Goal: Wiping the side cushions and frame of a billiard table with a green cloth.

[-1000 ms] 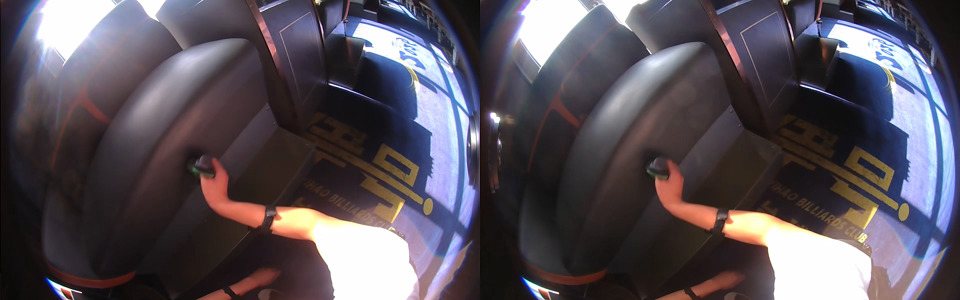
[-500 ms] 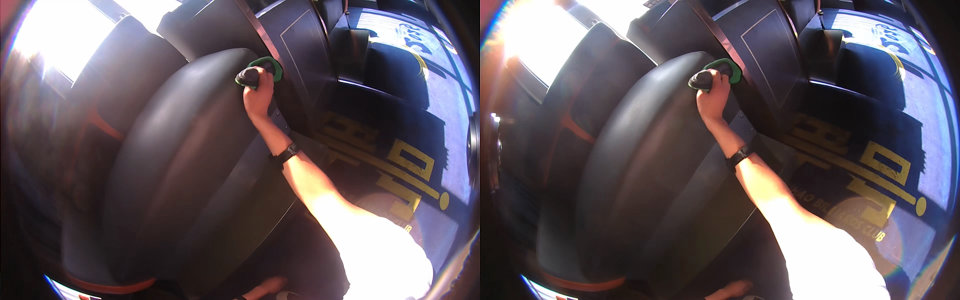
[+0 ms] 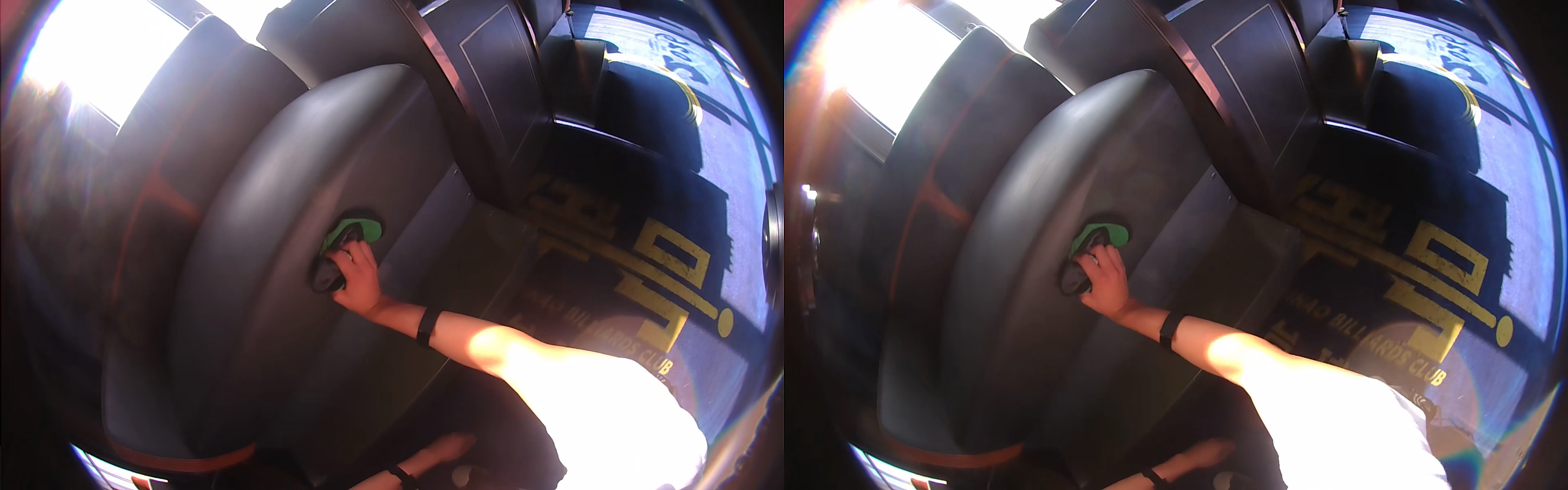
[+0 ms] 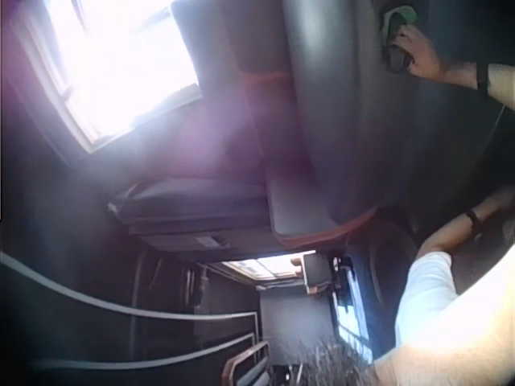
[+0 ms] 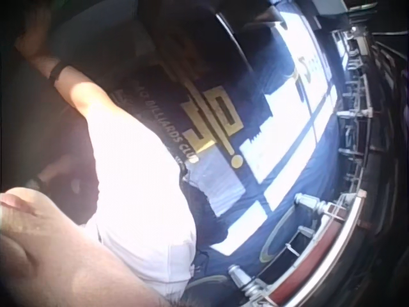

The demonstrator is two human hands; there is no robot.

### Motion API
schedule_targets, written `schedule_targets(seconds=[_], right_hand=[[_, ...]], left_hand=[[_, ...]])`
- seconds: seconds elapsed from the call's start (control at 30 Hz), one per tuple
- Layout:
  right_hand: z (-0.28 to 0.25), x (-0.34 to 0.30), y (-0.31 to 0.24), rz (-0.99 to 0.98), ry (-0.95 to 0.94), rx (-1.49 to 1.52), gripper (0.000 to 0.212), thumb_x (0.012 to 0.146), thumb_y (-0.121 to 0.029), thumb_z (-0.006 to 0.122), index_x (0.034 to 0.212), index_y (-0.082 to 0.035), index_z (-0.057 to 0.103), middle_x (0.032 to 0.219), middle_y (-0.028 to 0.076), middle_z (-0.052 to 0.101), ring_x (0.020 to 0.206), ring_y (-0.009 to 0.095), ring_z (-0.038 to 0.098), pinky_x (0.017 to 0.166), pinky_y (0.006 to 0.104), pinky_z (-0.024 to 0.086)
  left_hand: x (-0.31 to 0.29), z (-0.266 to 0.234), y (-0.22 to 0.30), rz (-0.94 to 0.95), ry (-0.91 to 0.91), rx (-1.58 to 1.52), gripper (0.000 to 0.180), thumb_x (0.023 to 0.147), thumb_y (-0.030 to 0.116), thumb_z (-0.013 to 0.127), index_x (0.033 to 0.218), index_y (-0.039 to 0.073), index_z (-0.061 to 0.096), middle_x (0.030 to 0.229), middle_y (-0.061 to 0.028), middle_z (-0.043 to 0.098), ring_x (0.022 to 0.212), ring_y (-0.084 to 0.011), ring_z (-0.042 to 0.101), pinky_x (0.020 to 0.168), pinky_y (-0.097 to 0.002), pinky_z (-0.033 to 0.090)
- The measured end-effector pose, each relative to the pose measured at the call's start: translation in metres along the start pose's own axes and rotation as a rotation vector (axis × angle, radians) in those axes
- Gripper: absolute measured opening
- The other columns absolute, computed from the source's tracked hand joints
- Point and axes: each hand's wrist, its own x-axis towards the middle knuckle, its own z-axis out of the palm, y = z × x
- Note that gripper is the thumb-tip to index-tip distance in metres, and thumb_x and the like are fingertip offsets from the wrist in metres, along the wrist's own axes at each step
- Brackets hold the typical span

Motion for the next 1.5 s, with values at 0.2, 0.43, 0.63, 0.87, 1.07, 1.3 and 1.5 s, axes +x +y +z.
schedule_targets(seconds=[0.2, 0.43, 0.63, 0.87, 1.07, 1.3, 1.5], right_hand=[[0.017, -0.019, -0.018, 0.147, 0.024, -0.012, 0.049, 0.05, 0.001, 0.06, 0.098, -0.006, 0.059, 0.094, 0.012, 0.047, 0.087, 0.034, 0.046, 0.074, 0.0408, 0.042], [0.023, -0.036, -0.022, 0.113, -0.083, -0.082, 0.049, 0.051, 0.0, 0.063, 0.1, -0.008, 0.059, 0.1, 0.013, 0.045, 0.094, 0.035, 0.044, 0.081, 0.0432, 0.04], [0.016, -0.076, -0.01, 0.035, -0.269, -0.153, 0.055, 0.054, -0.002, 0.069, 0.106, -0.013, 0.06, 0.105, 0.011, 0.045, 0.099, 0.033, 0.043, 0.085, 0.0428, 0.037], [0.026, -0.185, 0.004, 0.087, -1.045, 0.072, 0.051, 0.066, -0.005, 0.065, 0.116, -0.015, 0.06, 0.112, 0.011, 0.05, 0.106, 0.03, 0.05, 0.09, 0.0434, 0.043], [0.005, -0.191, -0.05, 1.668, -1.012, 0.625, 0.065, 0.071, -0.003, 0.056, 0.135, -0.013, 0.044, 0.112, 0.009, 0.054, 0.101, 0.022, 0.052, 0.082, 0.0369, 0.05], [0.01, -0.048, -0.037, 1.119, -0.503, 0.791, 0.05, 0.075, 0.005, 0.053, 0.125, -0.004, 0.053, 0.098, 0.005, 0.061, 0.081, 0.014, 0.056, 0.066, 0.0293, 0.048], [-0.04, 0.121, -0.033, -0.127, 0.377, 0.455, 0.027, 0.07, 0.013, 0.058, 0.092, -0.002, 0.057, 0.089, 0.003, 0.056, 0.082, 0.014, 0.055, 0.076, 0.0245, 0.043]], left_hand=[[-0.01, 0.026, 0.0, -0.009, 0.055, 0.009, 0.029, 0.095, 0.023, 0.041, 0.107, 0.004, 0.059, 0.106, -0.0209, 0.061, 0.097, -0.0404, 0.058, 0.083, -0.0476, 0.047], [-0.023, 0.058, -0.024, -0.005, -0.085, -0.024, 0.029, 0.095, 0.021, 0.04, 0.111, 0.006, 0.06, 0.108, -0.0197, 0.062, 0.099, -0.0377, 0.06, 0.084, -0.0467, 0.047], [0.008, 0.044, 0.002, -0.084, -0.203, -0.199, 0.03, 0.095, 0.02, 0.04, 0.107, 0.004, 0.063, 0.11, -0.0214, 0.062, 0.101, -0.0373, 0.06, 0.086, -0.0447, 0.046], [0.033, 0.043, 0.012, -0.009, -0.106, -0.076, 0.031, 0.094, 0.022, 0.042, 0.103, 0.002, 0.064, 0.105, -0.0235, 0.063, 0.096, -0.0375, 0.061, 0.083, -0.0449, 0.047], [0.014, 0.033, 0.013, 0.043, -0.068, 0.038, 0.025, 0.091, 0.019, 0.044, 0.092, 0.003, 0.063, 0.094, -0.0213, 0.063, 0.085, -0.0393, 0.062, 0.075, -0.0483, 0.049], [0.013, 0.029, 0.013, 0.066, 0.012, 0.09, 0.022, 0.09, 0.019, 0.045, 0.093, 0.003, 0.06, 0.091, -0.0206, 0.062, 0.085, -0.0396, 0.062, 0.072, -0.0489, 0.049], [0.015, 0.022, 0.011, 0.046, -0.034, 0.101, 0.024, 0.094, 0.022, 0.041, 0.1, 0.005, 0.058, 0.099, -0.0179, 0.06, 0.091, -0.0387, 0.059, 0.078, -0.049, 0.048]])
